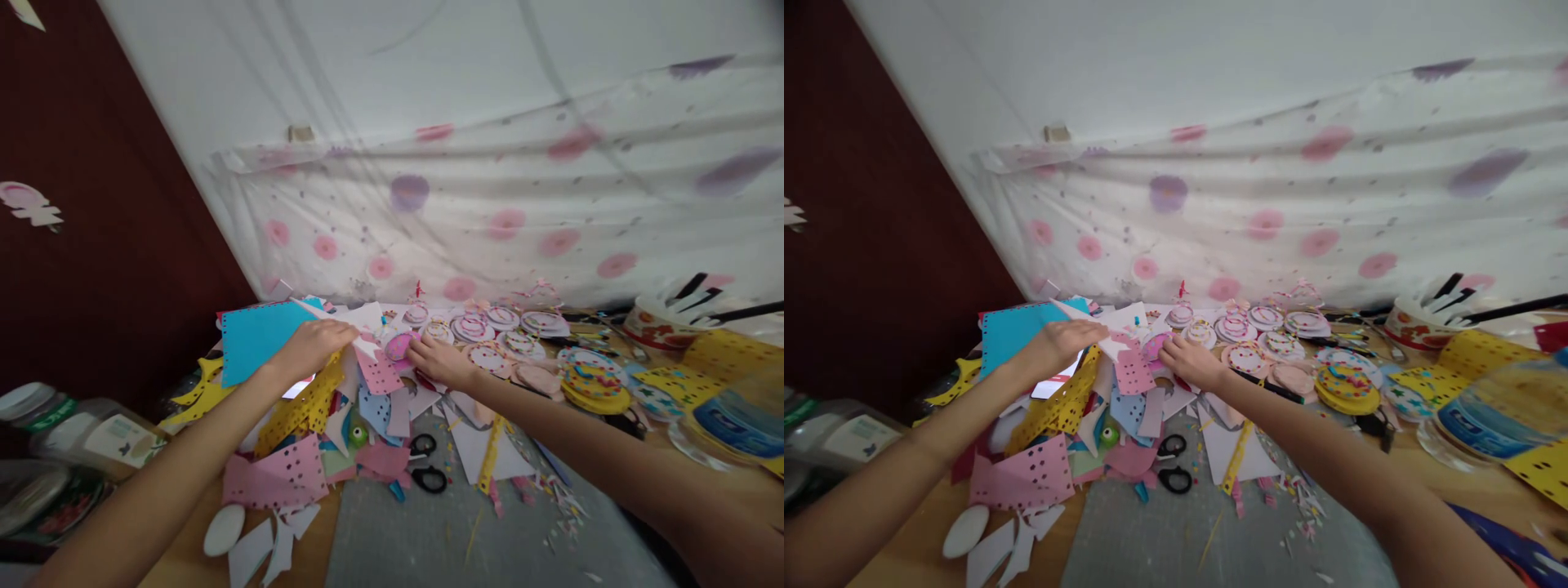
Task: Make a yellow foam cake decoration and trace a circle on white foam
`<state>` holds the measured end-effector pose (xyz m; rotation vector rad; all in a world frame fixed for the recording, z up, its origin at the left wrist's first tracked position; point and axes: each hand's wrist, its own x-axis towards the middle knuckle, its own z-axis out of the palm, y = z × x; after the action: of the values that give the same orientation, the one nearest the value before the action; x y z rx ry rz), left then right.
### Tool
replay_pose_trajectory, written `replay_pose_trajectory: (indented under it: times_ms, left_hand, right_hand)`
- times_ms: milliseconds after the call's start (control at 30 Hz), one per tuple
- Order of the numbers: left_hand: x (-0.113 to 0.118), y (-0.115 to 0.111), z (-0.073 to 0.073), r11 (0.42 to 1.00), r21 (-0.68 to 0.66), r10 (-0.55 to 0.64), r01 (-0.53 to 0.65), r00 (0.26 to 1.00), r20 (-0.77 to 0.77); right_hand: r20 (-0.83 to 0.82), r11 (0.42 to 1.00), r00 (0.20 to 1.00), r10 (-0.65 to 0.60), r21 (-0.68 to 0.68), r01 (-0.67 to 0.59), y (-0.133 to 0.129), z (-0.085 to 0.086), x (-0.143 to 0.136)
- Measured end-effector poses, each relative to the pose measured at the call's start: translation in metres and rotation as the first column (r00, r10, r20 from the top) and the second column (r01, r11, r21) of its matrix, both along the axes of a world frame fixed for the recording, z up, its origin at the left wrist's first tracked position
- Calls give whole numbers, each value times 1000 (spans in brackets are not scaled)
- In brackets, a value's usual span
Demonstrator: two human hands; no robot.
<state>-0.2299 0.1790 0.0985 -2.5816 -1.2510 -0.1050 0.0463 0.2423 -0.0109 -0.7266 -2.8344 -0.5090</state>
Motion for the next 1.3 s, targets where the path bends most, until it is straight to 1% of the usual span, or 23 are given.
replay_pose_trajectory:
  times_ms: [167, 267, 300, 367, 433, 467, 567, 600, 667, 733, 767, 833, 867, 900, 933, 967, 1033, 1100, 1167, 1233, 1300]
  left_hand:
    - [13, -5, -14, 988, 98, -114, 117, 993, -36]
    - [16, -4, -22, 961, 215, -173, 172, 985, -14]
    - [17, -3, -23, 949, 260, -188, 178, 982, 14]
    - [20, 1, -27, 938, 314, -193, 149, 975, 112]
    - [27, 4, -30, 942, 313, -196, 119, 955, 225]
    - [32, 6, -32, 942, 311, -209, 124, 943, 258]
    - [42, 10, -36, 922, 341, -275, 182, 929, 247]
    - [42, 11, -37, 916, 355, -284, 189, 930, 236]
    - [36, 14, -38, 910, 377, -280, 176, 929, 241]
    - [22, 19, -39, 916, 378, -244, 133, 934, 261]
    - [14, 23, -39, 927, 362, -203, 99, 944, 262]
    - [2, 37, -40, 963, 268, -48, -13, 974, 221]
    - [-1, 46, -40, 976, 198, 59, -95, 982, 182]
    - [0, 56, -40, 975, 125, 166, -183, 977, 133]
    - [3, 68, -40, 967, 78, 232, -241, 967, 101]
    - [9, 80, -39, 960, 46, 271, -276, 959, 81]
    - [26, 104, -39, 949, -5, 317, -317, 947, 49]
    - [44, 125, -40, 930, -66, 362, -361, 932, 3]
    - [59, 139, -42, 913, -117, 390, -392, 920, -37]
    - [72, 146, -46, 907, -141, 392, -396, 918, -55]
    - [83, 147, -51, 918, -135, 371, -374, 927, -51]
  right_hand:
    - [32, 996, 996, 80, 20, -81, 9, 18, 14]
    - [31, 994, 994, 103, 28, -104, 11, 34, 31]
    - [22, 995, 995, 98, 32, -99, 12, 39, 37]
    - [-8, 996, 997, 74, 41, -73, 12, 49, 47]
    - [-50, 998, 998, 40, 46, -38, 11, 57, 54]
    - [-70, 999, 997, 25, 46, -22, 9, 60, 56]
    - [-108, 999, 994, -11, 38, 15, 4, 61, 61]
    - [-116, 999, 993, -22, 31, 26, 2, 59, 63]
    - [-128, 999, 991, -45, 7, 46, -4, 53, 70]
    - [-141, 998, 988, -55, -21, 53, -11, 46, 81]
    - [-158, 998, 986, -55, -31, 51, -14, 43, 87]
    - [-230, 998, 971, -64, -42, 56, -16, 42, 101]
    - [-290, 996, 954, -80, -46, 70, -15, 43, 107]
    - [-359, 994, 927, -106, -49, 95, -12, 46, 113]
    - [-427, 990, 893, -141, -52, 131, -7, 51, 118]
    - [-485, 983, 856, -179, -56, 173, -1, 57, 123]
    - [-540, 958, 796, -273, -81, 274, 16, 71, 129]
    - [-494, 914, 774, -397, -138, 381, 36, 83, 130]
    - [-396, 875, 781, -483, -175, 452, 58, 91, 124]
    - [-314, 862, 803, -507, -180, 474, 80, 92, 112]
    - [-230, 853, 822, -520, -182, 489, 102, 86, 96]
